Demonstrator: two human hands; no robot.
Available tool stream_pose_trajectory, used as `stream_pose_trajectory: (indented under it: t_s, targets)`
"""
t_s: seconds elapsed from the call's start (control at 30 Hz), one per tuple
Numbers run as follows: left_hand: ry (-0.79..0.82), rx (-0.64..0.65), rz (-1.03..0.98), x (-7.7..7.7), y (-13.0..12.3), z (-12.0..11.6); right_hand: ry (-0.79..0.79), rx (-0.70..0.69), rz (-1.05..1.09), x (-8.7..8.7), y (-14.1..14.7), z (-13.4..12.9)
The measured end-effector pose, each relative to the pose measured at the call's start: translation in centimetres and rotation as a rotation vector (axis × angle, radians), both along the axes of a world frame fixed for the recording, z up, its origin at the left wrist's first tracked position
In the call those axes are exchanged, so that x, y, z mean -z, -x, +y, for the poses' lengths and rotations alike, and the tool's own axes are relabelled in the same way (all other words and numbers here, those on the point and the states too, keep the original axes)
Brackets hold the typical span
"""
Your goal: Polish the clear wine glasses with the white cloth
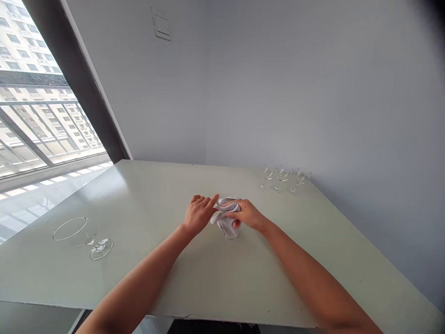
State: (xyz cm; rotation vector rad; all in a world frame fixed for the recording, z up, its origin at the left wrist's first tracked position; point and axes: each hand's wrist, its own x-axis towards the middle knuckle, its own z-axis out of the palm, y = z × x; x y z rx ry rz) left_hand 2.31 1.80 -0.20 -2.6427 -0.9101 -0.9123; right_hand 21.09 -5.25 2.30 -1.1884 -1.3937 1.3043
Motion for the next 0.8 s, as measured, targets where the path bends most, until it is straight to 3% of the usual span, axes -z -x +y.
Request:
stream_pose_trajectory:
  t_s: [0.13, 0.23, 0.33, 0.47, 0.53, 0.6, 0.7, 0.77, 0.8]
  targets:
    - [-0.067, -0.073, -0.072, -0.8, 0.2, -0.2, 0.133, 0.048, 0.299, 0.2, -0.3, 0.7]
    - [0.053, -0.011, -0.055, -1.6, 0.6, 0.1, 0.114, -0.018, 0.265, 0.1, -0.4, 0.6]
    - [0.44, 0.084, -0.06, -2.1, 1.2, 0.6, 0.055, -0.135, 0.02, -0.7, -0.9, 0.1]
    - [1.18, 0.417, 0.038, -2.4, 1.5, 0.9, 0.091, -0.319, -0.133, -2.6, -2.2, -0.8]
    - [1.286, 0.509, 0.072, -2.3, 1.2, 0.5, 0.117, -0.372, -0.159, -3.3, -2.8, -0.9]
    - [1.115, 0.407, 0.054, -2.1, 0.5, -0.2, 0.135, -0.317, -0.151, -3.2, -3.0, -0.7]
    - [0.533, 0.119, -0.022, -1.2, -0.5, -0.8, 0.158, -0.119, -0.004, -1.8, -2.4, 0.2]
    - [0.244, 0.037, -0.045, -0.6, -0.7, -0.7, 0.19, -0.024, 0.136, -0.6, -1.5, 0.8]
    - [0.188, 0.035, -0.045, -0.4, -0.6, -0.4, 0.201, -0.005, 0.185, -0.3, -1.1, 0.9]
